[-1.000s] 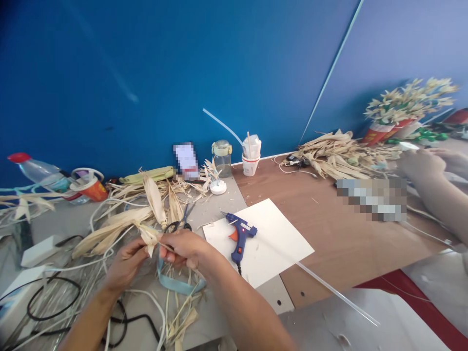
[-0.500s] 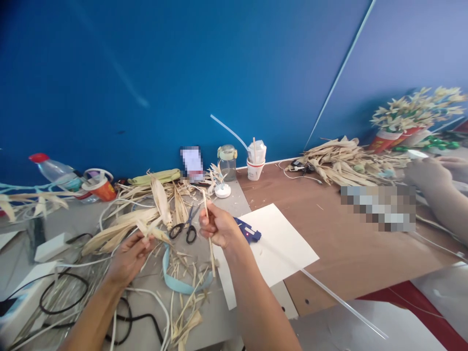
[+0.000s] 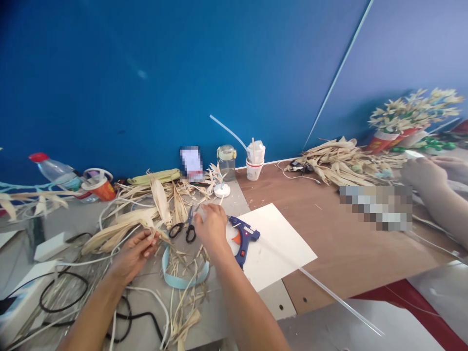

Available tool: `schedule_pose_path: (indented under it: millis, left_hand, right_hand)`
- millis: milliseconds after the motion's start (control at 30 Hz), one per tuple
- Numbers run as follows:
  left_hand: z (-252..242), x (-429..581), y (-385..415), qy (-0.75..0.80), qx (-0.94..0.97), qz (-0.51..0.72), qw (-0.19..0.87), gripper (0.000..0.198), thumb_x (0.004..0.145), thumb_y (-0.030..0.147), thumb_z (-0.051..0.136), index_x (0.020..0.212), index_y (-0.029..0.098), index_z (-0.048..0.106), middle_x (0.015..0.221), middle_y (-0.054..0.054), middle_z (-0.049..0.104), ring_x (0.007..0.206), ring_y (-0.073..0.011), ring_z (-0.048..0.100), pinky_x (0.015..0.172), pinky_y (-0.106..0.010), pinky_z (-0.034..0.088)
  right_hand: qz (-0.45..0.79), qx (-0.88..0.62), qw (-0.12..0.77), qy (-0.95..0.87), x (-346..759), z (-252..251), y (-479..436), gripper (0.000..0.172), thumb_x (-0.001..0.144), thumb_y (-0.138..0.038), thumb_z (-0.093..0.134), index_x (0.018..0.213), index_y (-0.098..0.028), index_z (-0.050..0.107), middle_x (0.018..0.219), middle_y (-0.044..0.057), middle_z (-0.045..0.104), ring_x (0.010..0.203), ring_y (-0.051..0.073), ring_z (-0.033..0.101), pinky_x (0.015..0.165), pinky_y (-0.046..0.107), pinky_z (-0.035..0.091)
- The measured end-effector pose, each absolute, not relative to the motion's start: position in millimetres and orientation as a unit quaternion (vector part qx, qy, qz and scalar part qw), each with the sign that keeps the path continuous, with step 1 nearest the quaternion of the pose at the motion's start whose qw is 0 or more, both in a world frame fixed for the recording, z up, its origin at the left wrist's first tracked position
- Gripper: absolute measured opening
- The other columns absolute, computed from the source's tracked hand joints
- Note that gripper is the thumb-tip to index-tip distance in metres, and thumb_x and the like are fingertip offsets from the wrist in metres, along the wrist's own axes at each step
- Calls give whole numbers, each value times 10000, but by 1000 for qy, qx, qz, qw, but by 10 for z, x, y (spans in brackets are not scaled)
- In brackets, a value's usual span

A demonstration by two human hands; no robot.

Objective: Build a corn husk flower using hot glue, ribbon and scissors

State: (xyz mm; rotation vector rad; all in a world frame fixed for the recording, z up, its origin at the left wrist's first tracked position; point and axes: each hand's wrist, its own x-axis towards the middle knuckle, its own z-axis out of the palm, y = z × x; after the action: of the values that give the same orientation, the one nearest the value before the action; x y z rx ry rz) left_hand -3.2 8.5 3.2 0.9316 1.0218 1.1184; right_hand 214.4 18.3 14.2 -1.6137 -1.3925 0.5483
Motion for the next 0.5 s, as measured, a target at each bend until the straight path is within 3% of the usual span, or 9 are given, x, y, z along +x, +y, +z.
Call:
schedule_pose_path:
  millis: [133,300,400,500]
  left_hand:
    - [41,1,93,449,411,495,621,203,632,244,750,719,127,610,664,12,579,424,-7,343,421,-158,274]
    - [33,31,87,469,420,501,594,239,629,277,755,741,135,599,585,38,552,407,-27,362,413,-169,270]
    - [10,44,76,473,434,486,593,241,636,298,748,747,141,603,558,45,545,406,-37,387,419,-172,280]
    - [-35,55,67,478,459,461,589,231,666,319,724,775,145,618,516,48,537,410,-51,409,434,-178,294]
  right_hand:
    - [177,-623,419,-636,1977,201,63,244,835,-193,474,929,-166,697,919,107,660,930,235,534,880,370,354]
    - [335,-484,418,-692,1693,186,-55,220,846,-173,475,913,-197,684,901,52,670,849,156,577,802,253,402]
    - [400,-483,440,-642,1571,134,-71,186,819,-162,500,873,-190,676,861,31,658,819,137,579,774,230,416]
    - [476,-496,443,-575,1519,107,-59,135,789,-166,519,786,-174,654,715,-4,617,676,112,552,649,202,419]
